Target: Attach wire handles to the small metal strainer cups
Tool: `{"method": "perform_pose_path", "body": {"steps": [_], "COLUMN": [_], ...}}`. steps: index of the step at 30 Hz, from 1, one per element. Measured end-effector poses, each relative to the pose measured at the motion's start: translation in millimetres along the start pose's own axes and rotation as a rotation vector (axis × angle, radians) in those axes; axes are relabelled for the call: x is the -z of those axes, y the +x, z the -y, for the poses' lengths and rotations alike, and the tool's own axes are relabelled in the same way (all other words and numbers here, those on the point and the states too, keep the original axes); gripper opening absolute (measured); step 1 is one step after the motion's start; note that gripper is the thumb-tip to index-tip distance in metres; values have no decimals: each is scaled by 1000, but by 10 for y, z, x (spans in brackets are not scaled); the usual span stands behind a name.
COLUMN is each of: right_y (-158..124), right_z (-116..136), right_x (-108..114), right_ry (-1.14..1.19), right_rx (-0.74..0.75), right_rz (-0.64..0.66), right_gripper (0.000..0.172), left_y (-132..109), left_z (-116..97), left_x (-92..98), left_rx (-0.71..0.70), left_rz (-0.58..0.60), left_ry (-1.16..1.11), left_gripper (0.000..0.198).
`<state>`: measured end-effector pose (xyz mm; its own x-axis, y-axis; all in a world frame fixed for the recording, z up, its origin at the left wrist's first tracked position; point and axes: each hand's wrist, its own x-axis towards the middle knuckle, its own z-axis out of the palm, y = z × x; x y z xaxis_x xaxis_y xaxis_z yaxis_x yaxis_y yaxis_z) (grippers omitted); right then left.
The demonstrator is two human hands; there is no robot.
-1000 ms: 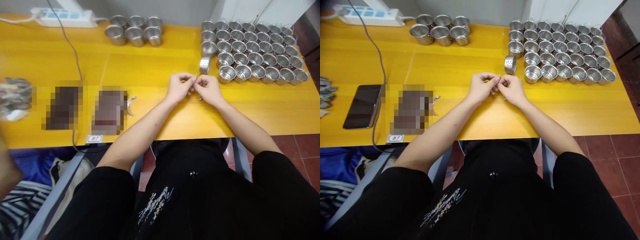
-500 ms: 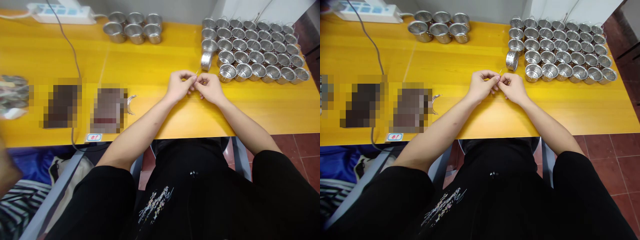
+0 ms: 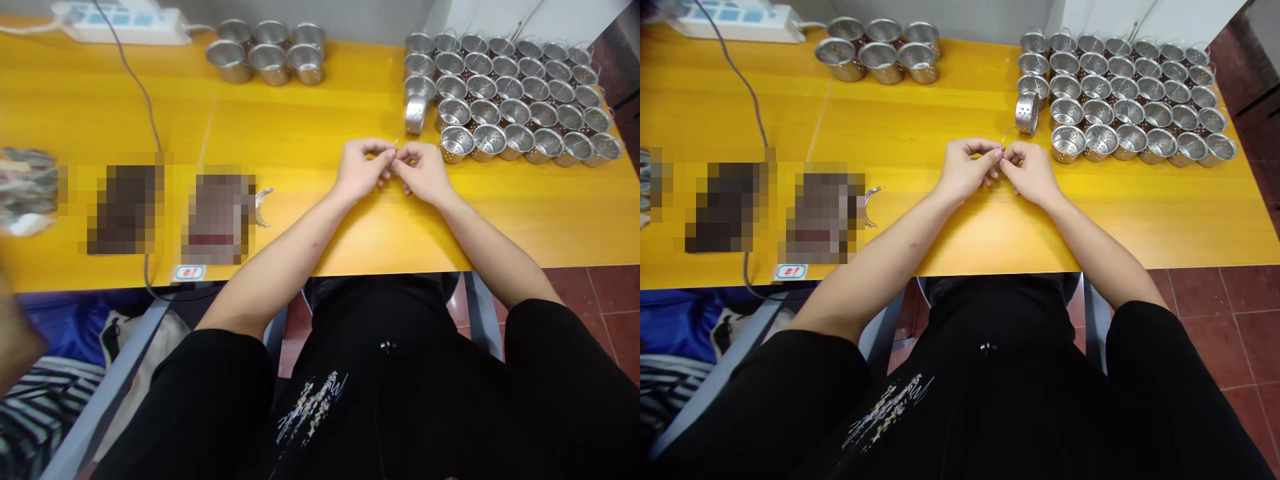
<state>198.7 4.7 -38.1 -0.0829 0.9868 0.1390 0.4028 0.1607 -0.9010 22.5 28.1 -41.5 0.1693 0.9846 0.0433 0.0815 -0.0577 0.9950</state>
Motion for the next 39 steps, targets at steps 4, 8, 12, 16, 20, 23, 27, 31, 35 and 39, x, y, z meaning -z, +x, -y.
{"method": "perform_pose_path", "body": {"steps": [4,8,12,16,20,23,27,31,35,39], "right_y": [25,40,86,143,163,159,144,136,135,130], "right_z": [-25,-39,-80,-132,-162,-170,-165,-151,-138,-131], "right_x": [15,16,23,27,24,22,20,21,17,16], "right_ry": [-27,-42,-31,-14,10,16,5,-3,-2,7], "right_rx": [-1,-16,-37,-56,-54,-52,-52,-53,-46,-46], "right_rz": [-13,-21,-15,-18,-19,-18,-24,-15,-19,-16], "right_gripper": [33,31,33,33,34,38,40,40,41,41], "left_y": [-6,-9,31,114,179,199,207,207,199,192], "left_z": [-41,-60,-25,59,142,187,221,221,204,198], "left_x": [-11,-9,-14,-46,-73,-73,-62,-57,-58,-60], "left_rx": [12,10,-7,-40,-66,-78,-84,-93,-95,-106], "left_rz": [4,10,17,12,-5,-7,-1,9,10,11], "left_ry": [35,102,140,139,121,99,104,116,110,103], "left_gripper": [21,19,19,21,21,18,18,20,20,21]}}
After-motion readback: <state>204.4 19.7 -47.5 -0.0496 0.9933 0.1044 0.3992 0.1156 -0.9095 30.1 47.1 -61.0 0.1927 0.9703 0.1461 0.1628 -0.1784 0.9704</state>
